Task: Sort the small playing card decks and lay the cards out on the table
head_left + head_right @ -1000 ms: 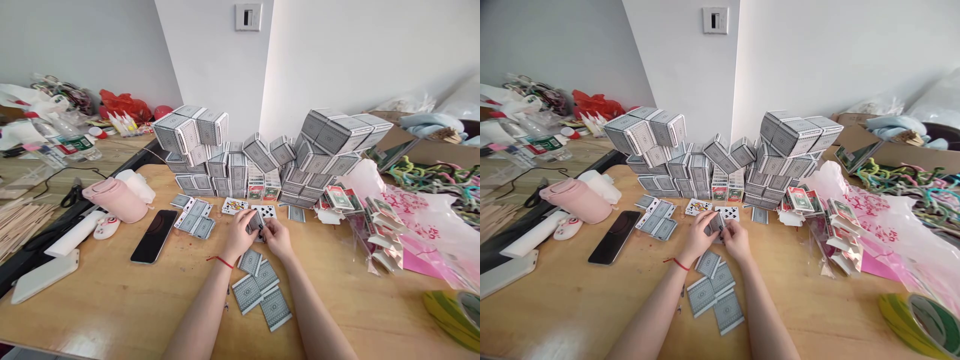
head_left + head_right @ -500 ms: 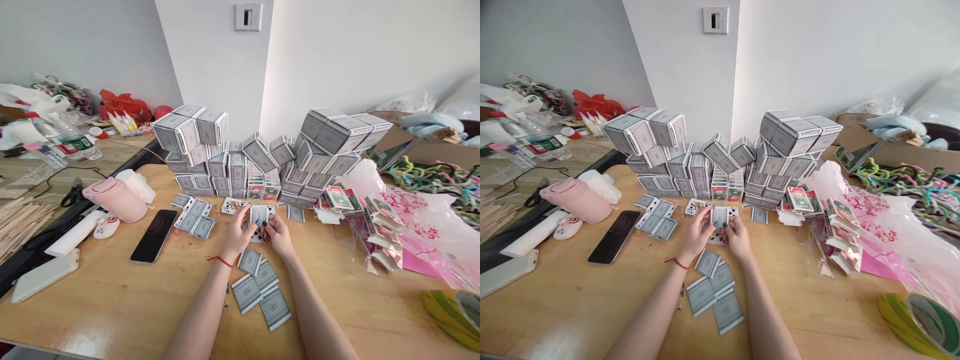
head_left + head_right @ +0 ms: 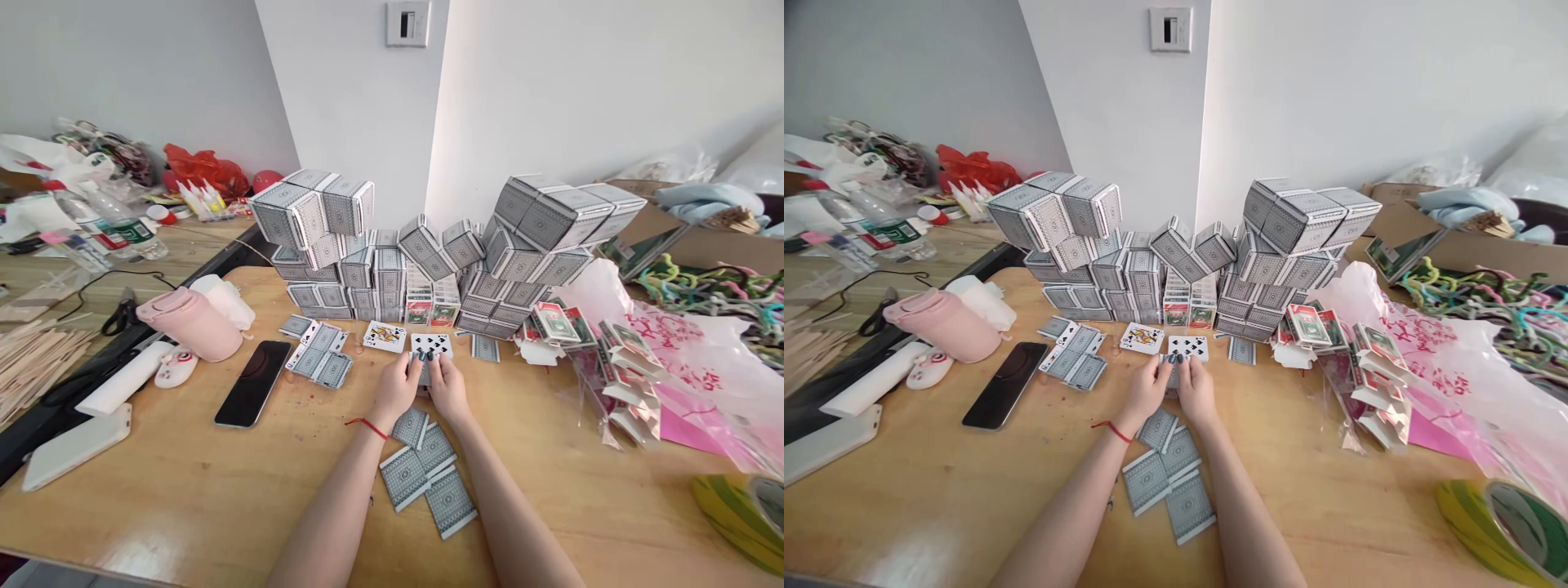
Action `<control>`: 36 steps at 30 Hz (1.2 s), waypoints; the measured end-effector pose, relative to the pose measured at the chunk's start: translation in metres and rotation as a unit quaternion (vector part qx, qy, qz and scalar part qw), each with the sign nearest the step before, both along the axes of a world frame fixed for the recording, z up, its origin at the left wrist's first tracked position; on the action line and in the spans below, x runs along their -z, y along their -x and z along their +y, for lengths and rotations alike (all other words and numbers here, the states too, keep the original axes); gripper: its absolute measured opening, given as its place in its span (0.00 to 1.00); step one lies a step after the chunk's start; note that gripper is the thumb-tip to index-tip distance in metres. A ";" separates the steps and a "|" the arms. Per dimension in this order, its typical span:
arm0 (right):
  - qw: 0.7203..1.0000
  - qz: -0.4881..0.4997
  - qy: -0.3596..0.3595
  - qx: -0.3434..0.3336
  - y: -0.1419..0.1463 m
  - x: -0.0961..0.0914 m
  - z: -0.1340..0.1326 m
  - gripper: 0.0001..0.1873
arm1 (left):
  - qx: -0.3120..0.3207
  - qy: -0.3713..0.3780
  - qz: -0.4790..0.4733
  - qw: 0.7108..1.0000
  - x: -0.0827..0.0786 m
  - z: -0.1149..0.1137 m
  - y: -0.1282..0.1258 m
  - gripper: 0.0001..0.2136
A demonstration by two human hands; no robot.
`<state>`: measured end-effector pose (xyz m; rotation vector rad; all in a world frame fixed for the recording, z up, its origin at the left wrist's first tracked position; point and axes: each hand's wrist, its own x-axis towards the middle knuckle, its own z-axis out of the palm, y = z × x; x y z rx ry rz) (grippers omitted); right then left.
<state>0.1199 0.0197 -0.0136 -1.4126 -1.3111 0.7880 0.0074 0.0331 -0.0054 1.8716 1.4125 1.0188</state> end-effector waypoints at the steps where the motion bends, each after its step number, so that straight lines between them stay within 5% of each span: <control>1: 1.000 -0.015 -0.007 0.000 0.000 0.000 0.000 0.18 | -0.007 0.005 -0.008 1.000 0.000 0.001 0.000 0.16; 22: 0.999 -0.007 0.036 -0.012 0.003 0.004 0.001 0.24 | -0.045 0.039 -0.090 0.994 -0.004 0.002 -0.002 0.22; 30: 1.000 0.019 -0.001 0.014 -0.001 -0.002 0.001 0.24 | -0.043 0.032 -0.122 0.991 -0.007 -0.003 -0.002 0.18; 36: 0.996 0.059 0.009 0.071 -0.012 -0.004 0.004 0.21 | -0.141 0.037 -0.168 0.975 -0.010 0.006 0.015 0.17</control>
